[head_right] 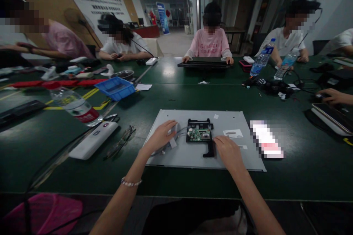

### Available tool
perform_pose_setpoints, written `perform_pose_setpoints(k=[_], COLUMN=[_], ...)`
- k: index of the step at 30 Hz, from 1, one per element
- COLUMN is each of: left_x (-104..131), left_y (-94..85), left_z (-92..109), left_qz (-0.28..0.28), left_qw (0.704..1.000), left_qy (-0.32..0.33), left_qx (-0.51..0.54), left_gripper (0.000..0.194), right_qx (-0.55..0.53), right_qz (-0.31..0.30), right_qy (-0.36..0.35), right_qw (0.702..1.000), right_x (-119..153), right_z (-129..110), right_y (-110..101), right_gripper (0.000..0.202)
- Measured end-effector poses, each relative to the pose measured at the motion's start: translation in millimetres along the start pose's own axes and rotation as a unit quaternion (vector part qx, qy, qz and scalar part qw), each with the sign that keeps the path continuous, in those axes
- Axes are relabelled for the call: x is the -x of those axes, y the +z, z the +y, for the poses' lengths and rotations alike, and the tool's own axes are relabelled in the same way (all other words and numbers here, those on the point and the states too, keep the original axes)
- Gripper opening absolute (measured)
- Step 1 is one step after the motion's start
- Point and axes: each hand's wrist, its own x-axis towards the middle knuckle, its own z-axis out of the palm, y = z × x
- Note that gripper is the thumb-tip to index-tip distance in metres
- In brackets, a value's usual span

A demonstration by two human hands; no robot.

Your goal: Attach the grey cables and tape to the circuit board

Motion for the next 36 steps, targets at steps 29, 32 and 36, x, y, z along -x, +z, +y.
perform_pose_setpoints(k=[29,32,36], left_x=[14.1,14.2,14.0], left_y=[-10.8,-10.7,-10.4], left_z=[8.0,8.2,6.6], left_qz=[-0.008,0.001,0.011], left_qw=[0.996,0.996,0.996], left_qy=[-0.034,-0.029,-0.036], left_qx=[0.084,0.083,0.086], left_gripper=[0.029,0.028,0.026], right_qx=[-0.048,-0.054,-0.054], right_qz=[0.009,0.009,0.013], right_qy=[-0.003,0.009,0.017], right_qw=[0.999,0.998,0.998], right_x=[1.1,1.5,1.8], right_z=[3.8,4.0,4.2], right_y=[-0.7,-0.8,-1.3], right_gripper=[0.031,0.030,0.029])
